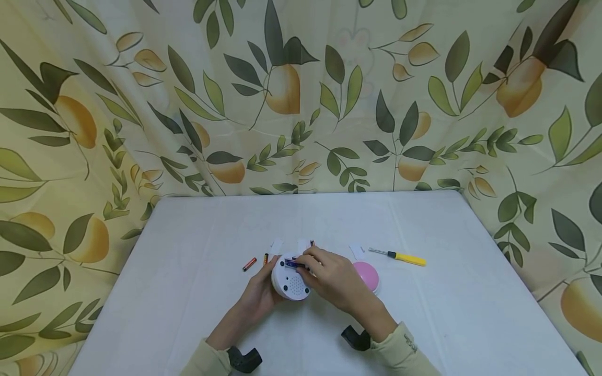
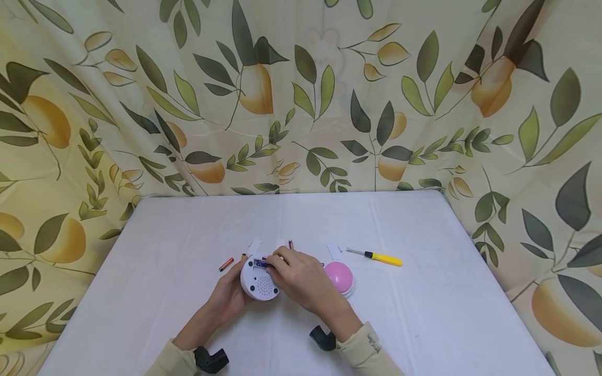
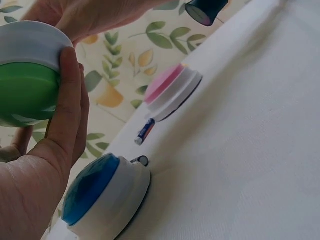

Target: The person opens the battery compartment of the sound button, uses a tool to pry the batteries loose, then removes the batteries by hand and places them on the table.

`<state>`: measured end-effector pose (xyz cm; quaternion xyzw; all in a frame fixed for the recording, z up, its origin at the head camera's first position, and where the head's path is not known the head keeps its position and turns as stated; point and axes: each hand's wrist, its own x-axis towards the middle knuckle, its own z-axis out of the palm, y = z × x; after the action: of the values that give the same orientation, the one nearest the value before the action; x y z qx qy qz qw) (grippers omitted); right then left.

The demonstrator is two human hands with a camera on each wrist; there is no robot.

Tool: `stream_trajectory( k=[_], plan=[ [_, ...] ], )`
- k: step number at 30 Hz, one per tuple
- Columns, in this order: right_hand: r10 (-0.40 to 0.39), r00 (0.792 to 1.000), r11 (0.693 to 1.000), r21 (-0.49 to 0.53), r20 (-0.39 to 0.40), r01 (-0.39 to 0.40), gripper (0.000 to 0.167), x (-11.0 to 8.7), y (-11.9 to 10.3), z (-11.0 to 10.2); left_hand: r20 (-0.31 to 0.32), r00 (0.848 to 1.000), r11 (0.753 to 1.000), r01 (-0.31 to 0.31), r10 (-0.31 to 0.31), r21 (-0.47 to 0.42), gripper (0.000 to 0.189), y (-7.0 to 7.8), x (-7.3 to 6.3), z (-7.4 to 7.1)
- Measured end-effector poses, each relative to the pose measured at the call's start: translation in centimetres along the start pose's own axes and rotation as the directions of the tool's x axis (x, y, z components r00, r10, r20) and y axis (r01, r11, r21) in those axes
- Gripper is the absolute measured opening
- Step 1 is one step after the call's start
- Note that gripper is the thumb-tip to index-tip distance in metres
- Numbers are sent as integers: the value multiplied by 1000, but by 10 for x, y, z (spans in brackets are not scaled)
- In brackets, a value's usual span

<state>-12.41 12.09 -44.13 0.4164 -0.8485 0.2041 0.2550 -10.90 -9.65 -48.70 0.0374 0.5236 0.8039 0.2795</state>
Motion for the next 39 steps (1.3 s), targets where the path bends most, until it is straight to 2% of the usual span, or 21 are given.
stream_trajectory(
  k=[8,16,23,28,33,39],
  plan=[
    [-9,1000,999,39,10,9,26,-2,10,-5,-7,1000,999,6,-6,43,68,3,-2,-3],
    [45,991,994,93,128,-57,25,4,24,-16,-6,1000,998,10,-10,54,72,7,-6,-7],
    [57,973,991,103,224,-82,18,14,48,-19,-12,1000,997,-1,2,81,74,10,-7,-10],
    [106,941,980,125,321,-153,15,22,70,-20,-9,1000,995,4,-3,99,72,11,-7,-10],
    [153,892,966,124,426,-225,14,30,92,-17,2,1000,995,6,-6,104,71,14,-7,-11],
    [186,830,958,89,526,-271,12,35,118,-4,22,1000,996,2,-4,92,70,17,-10,-9]
  ],
)
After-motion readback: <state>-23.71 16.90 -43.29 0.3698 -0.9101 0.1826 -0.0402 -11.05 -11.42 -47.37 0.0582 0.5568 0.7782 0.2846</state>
